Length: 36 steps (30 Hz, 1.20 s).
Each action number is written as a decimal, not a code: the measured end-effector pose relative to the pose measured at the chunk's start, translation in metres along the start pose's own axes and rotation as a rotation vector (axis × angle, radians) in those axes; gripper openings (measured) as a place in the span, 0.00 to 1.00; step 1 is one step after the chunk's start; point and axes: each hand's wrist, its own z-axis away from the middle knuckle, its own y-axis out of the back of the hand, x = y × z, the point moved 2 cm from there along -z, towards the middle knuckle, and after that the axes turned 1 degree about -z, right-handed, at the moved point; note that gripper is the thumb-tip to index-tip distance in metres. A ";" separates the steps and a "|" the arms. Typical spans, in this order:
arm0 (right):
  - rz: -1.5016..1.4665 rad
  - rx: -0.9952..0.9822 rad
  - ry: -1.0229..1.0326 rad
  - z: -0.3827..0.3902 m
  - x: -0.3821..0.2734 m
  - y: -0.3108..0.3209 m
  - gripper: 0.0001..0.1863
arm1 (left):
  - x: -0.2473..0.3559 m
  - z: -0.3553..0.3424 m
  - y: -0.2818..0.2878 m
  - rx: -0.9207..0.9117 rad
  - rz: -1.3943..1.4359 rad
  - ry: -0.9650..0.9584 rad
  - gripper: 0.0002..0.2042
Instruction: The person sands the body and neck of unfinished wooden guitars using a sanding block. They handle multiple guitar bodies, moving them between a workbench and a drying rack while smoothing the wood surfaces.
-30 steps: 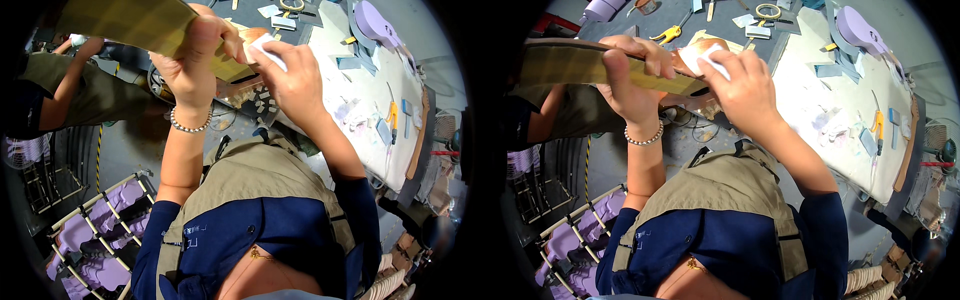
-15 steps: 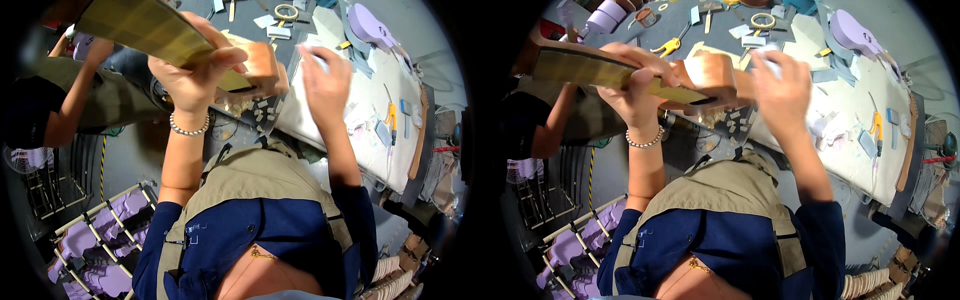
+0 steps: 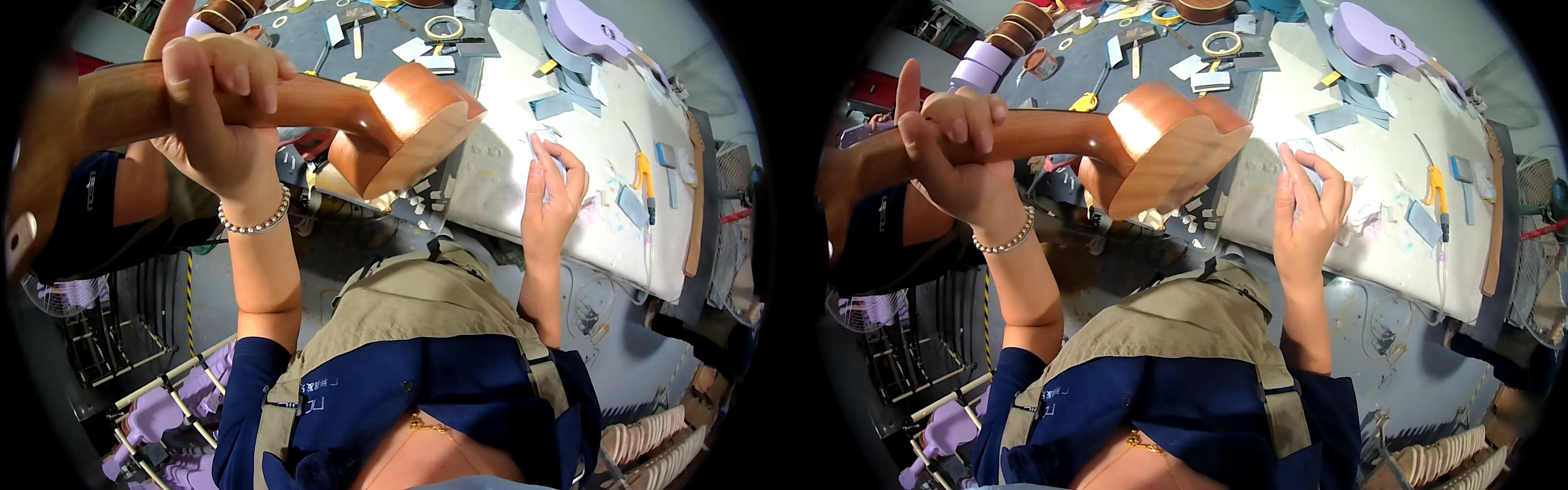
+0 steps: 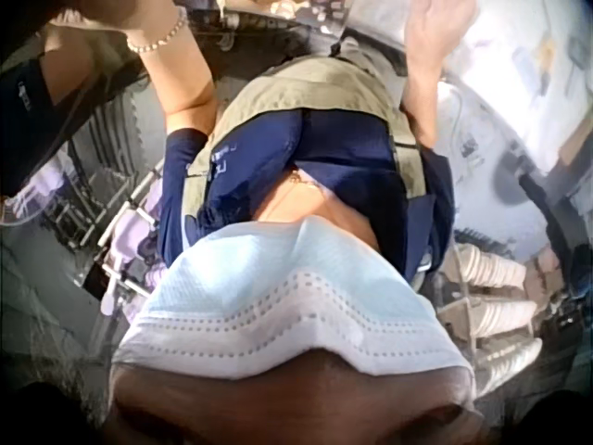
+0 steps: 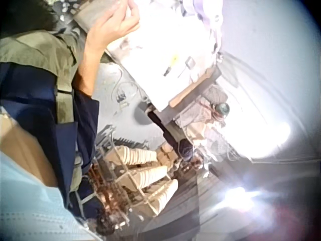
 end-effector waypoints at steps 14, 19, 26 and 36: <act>-0.175 -0.131 0.077 0.003 -0.029 -0.031 0.15 | 0.001 0.030 0.022 -0.004 -0.168 0.010 0.20; -0.204 -0.168 0.088 0.003 -0.031 -0.037 0.15 | -0.001 0.032 0.021 0.037 -0.155 0.022 0.21; -0.188 -0.190 0.080 0.006 -0.030 -0.038 0.16 | -0.018 0.012 0.004 0.039 -0.169 0.007 0.17; -0.108 -0.158 0.073 0.015 -0.018 -0.032 0.16 | -0.024 0.008 -0.005 0.027 -0.120 -0.003 0.16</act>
